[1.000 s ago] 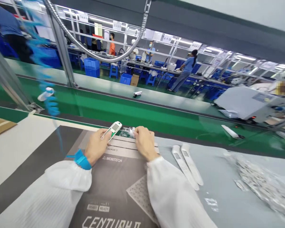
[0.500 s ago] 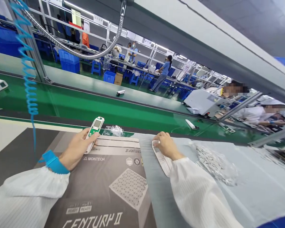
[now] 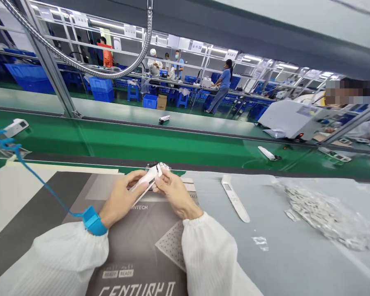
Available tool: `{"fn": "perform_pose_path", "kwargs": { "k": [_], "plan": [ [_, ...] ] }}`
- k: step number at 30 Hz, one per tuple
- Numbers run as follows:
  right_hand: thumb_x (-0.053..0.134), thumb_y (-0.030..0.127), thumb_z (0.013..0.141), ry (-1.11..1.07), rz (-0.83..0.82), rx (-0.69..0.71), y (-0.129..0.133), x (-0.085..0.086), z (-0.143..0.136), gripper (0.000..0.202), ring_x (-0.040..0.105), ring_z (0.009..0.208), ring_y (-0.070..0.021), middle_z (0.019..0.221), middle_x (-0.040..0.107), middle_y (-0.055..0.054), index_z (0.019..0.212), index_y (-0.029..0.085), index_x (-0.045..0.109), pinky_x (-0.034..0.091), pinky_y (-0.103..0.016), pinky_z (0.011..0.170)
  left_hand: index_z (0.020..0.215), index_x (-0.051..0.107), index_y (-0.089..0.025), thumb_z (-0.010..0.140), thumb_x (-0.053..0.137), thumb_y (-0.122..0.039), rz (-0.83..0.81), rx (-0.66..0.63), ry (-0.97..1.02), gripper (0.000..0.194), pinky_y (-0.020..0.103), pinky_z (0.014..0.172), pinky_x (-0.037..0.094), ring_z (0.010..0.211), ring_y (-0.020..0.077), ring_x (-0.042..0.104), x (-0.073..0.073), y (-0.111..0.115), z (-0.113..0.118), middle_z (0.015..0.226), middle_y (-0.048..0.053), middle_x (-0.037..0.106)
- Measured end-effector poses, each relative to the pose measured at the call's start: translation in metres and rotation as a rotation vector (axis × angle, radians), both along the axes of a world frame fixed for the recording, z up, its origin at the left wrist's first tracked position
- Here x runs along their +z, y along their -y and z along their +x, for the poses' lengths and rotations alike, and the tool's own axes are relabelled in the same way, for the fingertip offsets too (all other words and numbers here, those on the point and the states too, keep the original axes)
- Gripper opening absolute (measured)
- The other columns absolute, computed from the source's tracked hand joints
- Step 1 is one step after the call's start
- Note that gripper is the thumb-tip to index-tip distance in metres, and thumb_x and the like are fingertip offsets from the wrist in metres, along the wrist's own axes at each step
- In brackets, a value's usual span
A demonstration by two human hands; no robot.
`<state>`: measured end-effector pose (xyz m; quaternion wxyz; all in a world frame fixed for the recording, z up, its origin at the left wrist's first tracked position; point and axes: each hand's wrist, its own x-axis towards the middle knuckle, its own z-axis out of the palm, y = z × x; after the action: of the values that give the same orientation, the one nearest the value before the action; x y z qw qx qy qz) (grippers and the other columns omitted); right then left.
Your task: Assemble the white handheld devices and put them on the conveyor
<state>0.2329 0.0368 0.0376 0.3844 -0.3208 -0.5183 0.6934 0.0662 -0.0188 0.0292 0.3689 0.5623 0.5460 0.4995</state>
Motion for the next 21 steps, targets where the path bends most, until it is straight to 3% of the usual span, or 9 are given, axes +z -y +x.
{"fn": "perform_pose_path", "kwargs": {
  "k": [3,6,9,11,13,16,18,21],
  "plan": [
    [0.078,0.041,0.076,-0.007,0.072,-0.093,0.003,-0.015,-0.005,0.043,0.064,0.084,-0.0151,0.094,0.070,-0.003,0.111,0.019,0.067,0.052,-0.030,0.083,0.115,0.064,-0.019,0.087,0.063,-0.033,-0.035,-0.024,0.025,0.031,0.033,0.095,0.048,0.105,0.0199,0.064,0.001,0.001,0.001,0.116,0.005,0.068],
    [0.081,0.042,0.073,0.022,0.126,-0.136,0.005,-0.013,-0.002,0.049,0.063,0.102,-0.0208,0.112,0.070,-0.006,0.116,0.022,0.066,0.047,-0.037,0.096,0.116,0.062,-0.020,0.088,0.061,-0.033,-0.052,-0.042,0.037,0.030,0.032,0.092,0.051,0.104,0.0201,0.065,0.004,0.003,0.005,0.119,0.005,0.067],
    [0.079,0.048,0.073,-0.066,0.062,-0.170,0.007,-0.010,-0.005,0.049,0.061,0.108,-0.0219,0.117,0.068,-0.006,0.113,0.023,0.065,0.045,-0.038,0.098,0.120,0.060,-0.022,0.094,0.053,-0.035,0.022,-0.026,-0.041,0.030,0.033,0.096,0.049,0.110,0.0203,0.064,0.004,0.007,0.012,0.125,0.005,0.066],
    [0.069,0.062,0.077,-0.208,-0.097,-0.190,0.008,-0.011,-0.010,0.048,0.063,0.103,-0.0220,0.109,0.069,-0.006,0.104,0.023,0.065,0.049,-0.038,0.093,0.126,0.059,-0.023,0.099,0.043,-0.036,0.070,-0.015,-0.223,0.034,0.036,0.101,0.047,0.116,0.0223,0.061,0.002,0.011,0.019,0.129,0.007,0.064],
    [0.053,0.074,0.081,-0.337,-0.274,-0.223,0.009,-0.014,-0.014,0.053,0.065,0.084,-0.0216,0.083,0.068,-0.003,0.089,0.023,0.063,0.052,-0.039,0.083,0.131,0.055,-0.020,0.098,0.043,-0.040,0.026,-0.061,-0.510,0.041,0.043,0.097,0.048,0.114,0.0293,0.063,0.002,0.015,0.028,0.129,0.012,0.063],
    [0.045,0.075,0.082,-0.386,-0.388,-0.268,0.007,-0.018,-0.012,0.053,0.051,0.051,-0.0180,0.046,0.040,0.005,0.064,0.025,0.050,0.052,-0.038,0.066,0.132,0.054,-0.012,0.094,0.049,-0.050,-0.112,-0.197,-0.891,0.054,0.049,0.082,0.052,0.097,0.0382,0.068,0.007,0.019,0.041,0.116,0.020,0.068],
    [0.047,0.072,0.082,-0.374,-0.413,-0.261,0.007,-0.017,-0.008,0.052,0.041,0.044,-0.0162,0.042,0.029,0.007,0.058,0.026,0.044,0.050,-0.038,0.061,0.129,0.056,-0.011,0.095,0.043,-0.051,-0.154,-0.226,-1.012,0.054,0.048,0.078,0.052,0.090,0.0385,0.070,0.011,0.020,0.042,0.105,0.021,0.071],
    [0.050,0.066,0.085,-0.399,-0.452,-0.162,0.008,-0.010,-0.003,0.047,0.051,0.053,-0.0174,0.050,0.041,0.004,0.066,0.024,0.053,0.052,-0.037,0.068,0.118,0.062,-0.013,0.097,0.034,-0.055,-0.175,-0.203,-1.033,0.055,0.045,0.075,0.051,0.083,0.0364,0.071,0.012,0.016,0.033,0.091,0.019,0.073]
  ]
}}
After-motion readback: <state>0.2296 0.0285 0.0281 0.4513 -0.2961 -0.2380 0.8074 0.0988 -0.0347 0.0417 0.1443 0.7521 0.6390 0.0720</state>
